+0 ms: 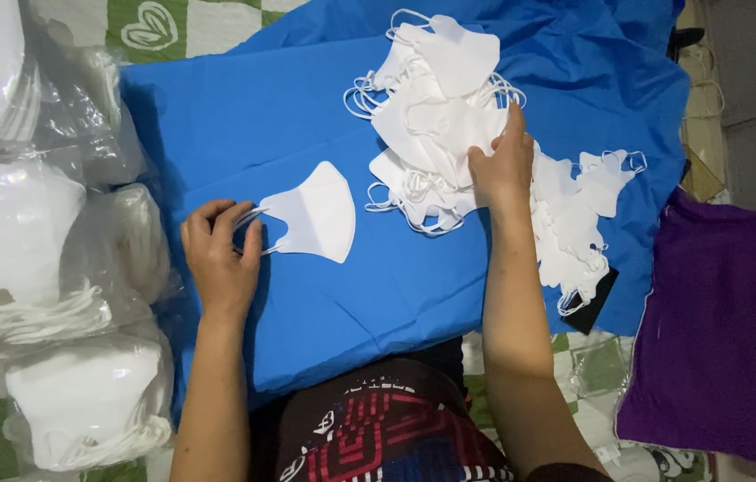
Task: Inspecting, unfolding, and stacking white face masks on a blue board for packaging.
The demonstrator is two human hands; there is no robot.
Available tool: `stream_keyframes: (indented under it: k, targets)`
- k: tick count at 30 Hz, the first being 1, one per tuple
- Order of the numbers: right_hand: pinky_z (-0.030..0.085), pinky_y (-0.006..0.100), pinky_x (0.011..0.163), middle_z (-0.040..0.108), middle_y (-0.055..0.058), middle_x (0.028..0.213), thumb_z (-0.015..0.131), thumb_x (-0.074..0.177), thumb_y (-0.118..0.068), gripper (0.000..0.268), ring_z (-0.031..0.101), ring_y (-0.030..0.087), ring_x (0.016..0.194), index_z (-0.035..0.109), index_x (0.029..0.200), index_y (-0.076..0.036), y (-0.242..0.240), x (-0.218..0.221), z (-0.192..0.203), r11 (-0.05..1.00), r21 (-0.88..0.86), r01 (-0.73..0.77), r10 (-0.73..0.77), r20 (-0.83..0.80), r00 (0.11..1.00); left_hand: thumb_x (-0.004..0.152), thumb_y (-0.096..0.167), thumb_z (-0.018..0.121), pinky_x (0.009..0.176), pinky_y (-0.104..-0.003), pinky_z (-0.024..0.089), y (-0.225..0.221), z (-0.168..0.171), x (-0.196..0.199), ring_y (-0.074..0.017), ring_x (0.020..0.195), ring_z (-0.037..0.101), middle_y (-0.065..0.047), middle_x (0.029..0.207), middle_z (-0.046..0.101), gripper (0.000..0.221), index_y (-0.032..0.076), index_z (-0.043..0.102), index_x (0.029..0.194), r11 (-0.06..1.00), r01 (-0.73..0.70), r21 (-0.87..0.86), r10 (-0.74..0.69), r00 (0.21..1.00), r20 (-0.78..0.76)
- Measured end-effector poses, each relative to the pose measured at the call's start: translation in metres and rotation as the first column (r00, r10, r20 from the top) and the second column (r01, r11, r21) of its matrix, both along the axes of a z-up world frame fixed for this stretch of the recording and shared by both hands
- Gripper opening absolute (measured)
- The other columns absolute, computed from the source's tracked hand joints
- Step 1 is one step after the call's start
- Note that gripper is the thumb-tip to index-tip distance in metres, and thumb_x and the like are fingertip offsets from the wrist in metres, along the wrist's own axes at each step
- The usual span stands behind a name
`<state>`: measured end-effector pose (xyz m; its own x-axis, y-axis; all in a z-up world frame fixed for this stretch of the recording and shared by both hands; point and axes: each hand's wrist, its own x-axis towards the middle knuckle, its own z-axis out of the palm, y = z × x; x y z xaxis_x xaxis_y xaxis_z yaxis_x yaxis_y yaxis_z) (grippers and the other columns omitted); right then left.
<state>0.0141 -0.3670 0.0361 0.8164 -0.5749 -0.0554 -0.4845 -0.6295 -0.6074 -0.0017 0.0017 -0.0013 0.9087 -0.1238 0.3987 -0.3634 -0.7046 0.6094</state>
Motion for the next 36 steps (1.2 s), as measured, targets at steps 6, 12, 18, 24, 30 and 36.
stream_keyframes:
  k: [6, 12, 18, 24, 30, 36]
  targets:
    - [0.056, 0.057, 0.090, 0.054, 0.036, 0.119, 0.082, 0.089, -0.007, 0.082, 0.060, 0.050, 0.118, 0.034, 0.153, 0.008, -0.010, -0.004, -0.011, 0.999, -0.039, 0.038, -0.038, -0.004, 0.999, 0.100, 0.008, 0.075, 0.090, -0.042, 0.046, -0.001, 0.001, 0.001, -0.0275, 0.107, 0.053, -0.007, 0.116, 0.053, 0.017, 0.009, 0.070, 0.116, 1.000, 0.000, 0.003, 0.000, 1.000, 0.001]
    - [0.056, 0.056, 0.089, 0.056, 0.034, 0.117, 0.080, 0.093, -0.013, 0.079, 0.061, 0.047, 0.115, 0.034, 0.154, 0.007, -0.003, -0.007, -0.006, 0.990, -0.141, 0.024, -0.032, -0.055, 0.998, 0.095, 0.006, 0.080, 0.090, -0.043, 0.046, -0.001, 0.000, 0.000, -0.0296, 0.107, 0.054, -0.009, 0.114, 0.054, 0.021, 0.008, 0.071, 0.114, 1.000, -0.013, 0.015, 0.013, 1.000, 0.006]
    - [0.058, 0.047, 0.080, 0.066, 0.023, 0.101, 0.083, 0.086, -0.004, 0.074, 0.066, 0.035, 0.096, 0.044, 0.149, 0.001, -0.017, -0.001, -0.040, 0.996, -0.046, 0.073, -0.069, 0.091, 0.993, 0.096, 0.006, 0.078, 0.090, -0.043, 0.047, -0.001, 0.000, 0.000, -0.0284, 0.106, 0.055, -0.008, 0.114, 0.054, 0.019, 0.008, 0.071, 0.114, 1.000, -0.015, 0.017, 0.015, 1.000, 0.006]
    - [0.048, 0.043, 0.101, 0.041, 0.009, 0.109, 0.062, 0.086, 0.021, 0.077, 0.047, 0.024, 0.105, 0.041, 0.153, -0.010, -0.011, -0.022, -0.045, 0.991, 0.121, -0.060, -0.017, 0.551, 0.834, 0.095, 0.007, 0.079, 0.093, -0.045, 0.047, 0.002, -0.009, 0.000, -0.0303, 0.109, 0.056, -0.009, 0.115, 0.055, 0.021, 0.008, 0.072, 0.115, 1.000, -0.006, 0.010, 0.005, 0.999, 0.039]
    - [0.050, 0.039, 0.108, 0.034, 0.013, 0.152, 0.069, 0.101, 0.011, 0.068, 0.056, 0.028, 0.126, 0.039, 0.159, -0.006, -0.016, -0.058, 0.003, 0.938, -0.034, -0.344, 0.229, 0.806, 0.545, 0.096, 0.003, 0.077, 0.099, -0.049, 0.045, -0.001, 0.000, -0.001, -0.0363, 0.118, 0.054, -0.015, 0.126, 0.052, 0.032, 0.005, 0.069, 0.126, 0.983, 0.045, -0.177, -0.035, 0.998, 0.059]
    - [0.053, 0.043, 0.099, 0.060, 0.024, 0.119, 0.076, 0.087, 0.013, 0.040, 0.060, 0.036, 0.116, 0.061, 0.125, 0.013, 0.052, -0.092, 0.053, 0.848, 0.062, -0.527, 0.275, 0.797, 0.537, 0.098, 0.051, 0.072, 0.129, -0.055, 0.011, -0.051, 0.078, -0.014, -0.0349, 0.158, 0.014, -0.015, 0.168, 0.023, 0.084, 0.015, 0.033, 0.163, 0.884, 0.345, -0.317, -0.358, 0.934, 0.019]
